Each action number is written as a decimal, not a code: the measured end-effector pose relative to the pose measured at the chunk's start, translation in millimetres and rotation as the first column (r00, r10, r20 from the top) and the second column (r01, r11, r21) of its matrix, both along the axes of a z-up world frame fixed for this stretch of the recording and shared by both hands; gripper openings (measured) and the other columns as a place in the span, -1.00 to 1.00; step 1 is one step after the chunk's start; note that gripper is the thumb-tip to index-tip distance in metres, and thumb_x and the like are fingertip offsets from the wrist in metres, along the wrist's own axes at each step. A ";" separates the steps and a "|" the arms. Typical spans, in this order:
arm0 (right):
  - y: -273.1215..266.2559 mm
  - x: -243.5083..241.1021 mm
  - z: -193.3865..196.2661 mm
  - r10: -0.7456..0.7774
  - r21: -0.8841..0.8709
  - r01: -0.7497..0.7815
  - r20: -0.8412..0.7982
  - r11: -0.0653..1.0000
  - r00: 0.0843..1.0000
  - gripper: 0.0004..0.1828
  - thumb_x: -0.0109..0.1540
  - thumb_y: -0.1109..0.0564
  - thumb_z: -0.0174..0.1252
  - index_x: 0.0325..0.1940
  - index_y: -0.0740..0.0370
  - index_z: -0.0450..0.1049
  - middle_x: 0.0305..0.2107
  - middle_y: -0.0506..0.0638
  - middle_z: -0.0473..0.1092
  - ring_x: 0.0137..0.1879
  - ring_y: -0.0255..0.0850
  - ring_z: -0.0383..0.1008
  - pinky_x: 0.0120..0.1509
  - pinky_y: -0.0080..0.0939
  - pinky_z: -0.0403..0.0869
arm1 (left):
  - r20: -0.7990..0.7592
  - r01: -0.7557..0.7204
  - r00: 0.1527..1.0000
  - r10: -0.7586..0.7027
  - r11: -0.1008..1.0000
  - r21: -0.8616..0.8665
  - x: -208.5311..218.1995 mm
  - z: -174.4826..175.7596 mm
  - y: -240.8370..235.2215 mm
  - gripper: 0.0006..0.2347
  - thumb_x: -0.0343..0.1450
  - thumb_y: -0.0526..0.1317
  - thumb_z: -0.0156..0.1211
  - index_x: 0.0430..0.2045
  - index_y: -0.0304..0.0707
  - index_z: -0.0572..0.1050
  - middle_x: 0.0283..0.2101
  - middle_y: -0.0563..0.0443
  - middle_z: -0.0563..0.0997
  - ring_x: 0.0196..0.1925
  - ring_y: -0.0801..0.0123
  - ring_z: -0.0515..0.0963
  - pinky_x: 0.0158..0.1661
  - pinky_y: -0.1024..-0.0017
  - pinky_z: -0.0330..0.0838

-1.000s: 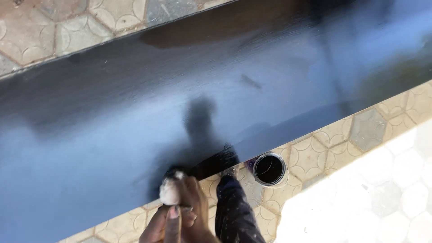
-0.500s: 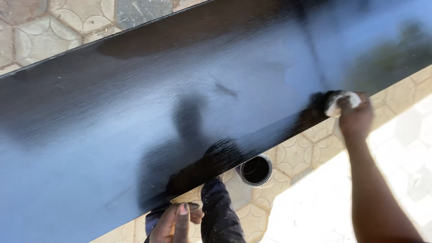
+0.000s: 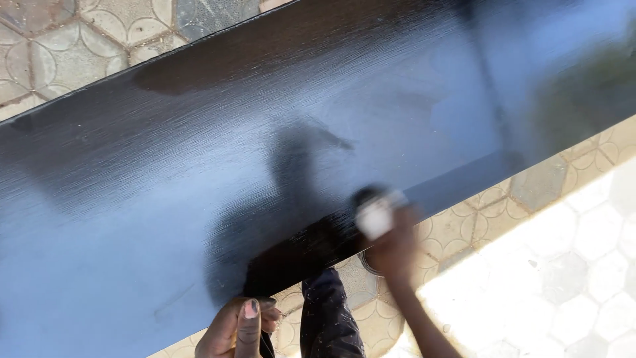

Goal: Applying a black finish or stain to a wooden furniture piece using a rag

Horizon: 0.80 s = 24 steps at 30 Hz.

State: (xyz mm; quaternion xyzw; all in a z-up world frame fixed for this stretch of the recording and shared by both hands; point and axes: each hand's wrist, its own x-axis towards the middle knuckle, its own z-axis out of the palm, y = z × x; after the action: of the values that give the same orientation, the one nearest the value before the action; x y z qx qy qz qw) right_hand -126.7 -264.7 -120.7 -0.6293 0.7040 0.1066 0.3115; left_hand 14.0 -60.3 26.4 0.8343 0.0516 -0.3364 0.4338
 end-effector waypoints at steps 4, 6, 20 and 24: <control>-206.9 -134.1 25.6 0.242 -0.669 -0.248 -0.104 0.700 0.965 -0.64 0.33 0.04 0.35 0.21 0.06 0.56 -0.12 0.07 0.59 -0.09 0.10 0.57 -0.14 0.07 0.45 | -0.158 0.057 0.987 -0.032 0.986 0.154 6.3 8.5 -0.6 -0.55 0.41 0.06 0.05 -0.62 -0.30 0.75 -0.55 0.04 0.82 -0.55 0.37 0.73 -0.26 0.45 0.58; -220.0 -148.1 18.5 0.181 -0.659 -0.153 -0.027 0.736 0.983 -0.71 0.35 0.01 0.28 0.11 0.11 0.55 -0.17 0.05 0.57 -0.12 0.04 0.56 -0.14 0.05 0.45 | -0.151 -0.011 0.988 0.030 0.992 0.125 -0.2 5.8 -4.4 -0.57 0.41 0.04 0.08 -0.62 -0.33 0.74 -0.58 -0.02 0.81 -0.57 0.33 0.72 -0.31 0.44 0.56; 73.5 62.4 12.9 0.199 0.068 -0.248 0.409 0.966 0.891 -0.75 0.06 -0.27 0.30 -0.48 -0.17 0.70 -0.60 -0.27 0.54 -0.44 -0.45 0.54 -0.42 -0.29 0.40 | 0.237 0.921 0.318 -0.918 0.239 -0.307 40.5 -83.8 54.5 -0.42 0.52 0.28 -0.70 -0.72 -0.02 0.18 -0.69 0.19 0.05 -0.68 0.44 -0.04 -0.60 0.29 -0.13; -121.3 -68.1 -2.1 0.428 -0.619 -0.317 0.034 0.719 0.903 -0.63 0.11 0.16 0.29 -0.01 0.22 0.47 -0.13 0.12 0.41 -0.06 0.11 0.41 -0.14 0.04 0.38 | -0.082 0.715 0.683 -0.725 0.688 -0.128 26.9 -47.4 48.9 -0.41 0.38 0.33 -0.43 -0.69 0.00 0.53 -0.62 0.22 0.56 -0.65 0.53 0.68 -0.52 0.51 0.57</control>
State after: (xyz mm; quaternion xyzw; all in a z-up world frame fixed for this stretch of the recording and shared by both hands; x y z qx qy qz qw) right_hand -194.8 -386.0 -122.8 -0.8306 0.5292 -0.1164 0.1285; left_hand 40.9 -11.4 -21.1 0.7451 -0.2674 -0.5335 0.2978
